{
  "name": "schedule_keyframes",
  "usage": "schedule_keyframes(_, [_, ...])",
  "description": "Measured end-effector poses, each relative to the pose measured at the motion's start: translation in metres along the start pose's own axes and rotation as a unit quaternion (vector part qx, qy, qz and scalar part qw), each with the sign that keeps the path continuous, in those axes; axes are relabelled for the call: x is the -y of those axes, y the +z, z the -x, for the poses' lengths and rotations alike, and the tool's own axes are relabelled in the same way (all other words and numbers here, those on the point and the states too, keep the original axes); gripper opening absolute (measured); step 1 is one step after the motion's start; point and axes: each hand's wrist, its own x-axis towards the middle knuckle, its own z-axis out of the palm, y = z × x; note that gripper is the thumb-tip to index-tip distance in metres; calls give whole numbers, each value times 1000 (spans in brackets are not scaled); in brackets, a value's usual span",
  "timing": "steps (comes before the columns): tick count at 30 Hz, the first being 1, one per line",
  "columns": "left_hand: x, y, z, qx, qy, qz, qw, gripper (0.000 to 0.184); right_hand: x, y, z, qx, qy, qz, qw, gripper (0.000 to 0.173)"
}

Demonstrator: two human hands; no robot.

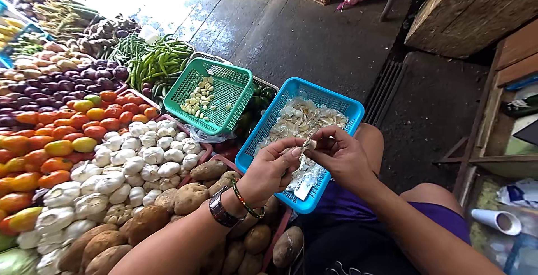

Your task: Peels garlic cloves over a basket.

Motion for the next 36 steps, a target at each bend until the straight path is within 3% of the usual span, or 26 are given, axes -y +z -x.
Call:
schedule_keyframes(4, [0,-3,2,27,20,89,995,26,2,-4,-4,2,8,-98,995,27])
schedule_keyframes(7, [-6,-5,7,36,89,141,985,25,0,-7,-5,-31,51,-183,981,26])
schedule_keyframes(10, [-14,-11,7,-2,128,125,984,28,-3,-12,-4,-46,85,-248,964,27])
schedule_keyframes(14, [-9,-11,0,-94,44,27,994,35,-3,-9,-2,-32,97,-269,958,31])
schedule_keyframes(16, [-5,-10,-5,-121,6,-7,993,28,-2,-9,-2,-28,99,-274,956,32])
schedule_keyframes(20, [-1,-8,-7,-144,34,-28,989,13,-1,-8,-2,-33,112,-288,950,30])
schedule_keyframes(22, [4,-6,-5,-123,88,-38,988,11,-2,-6,-1,-34,114,-297,947,26])
schedule_keyframes(26, [8,-5,0,-6,184,-100,978,41,-13,-4,2,0,39,-302,953,21])
schedule_keyframes(28, [9,-3,4,39,213,-150,965,47,-18,-5,1,13,-12,-291,957,21])
schedule_keyframes(32, [12,-2,5,55,251,-246,935,45,-20,-6,1,14,-65,-271,960,23])
schedule_keyframes(36, [12,-2,5,51,268,-277,921,39,-22,-6,3,22,-54,-296,953,19])
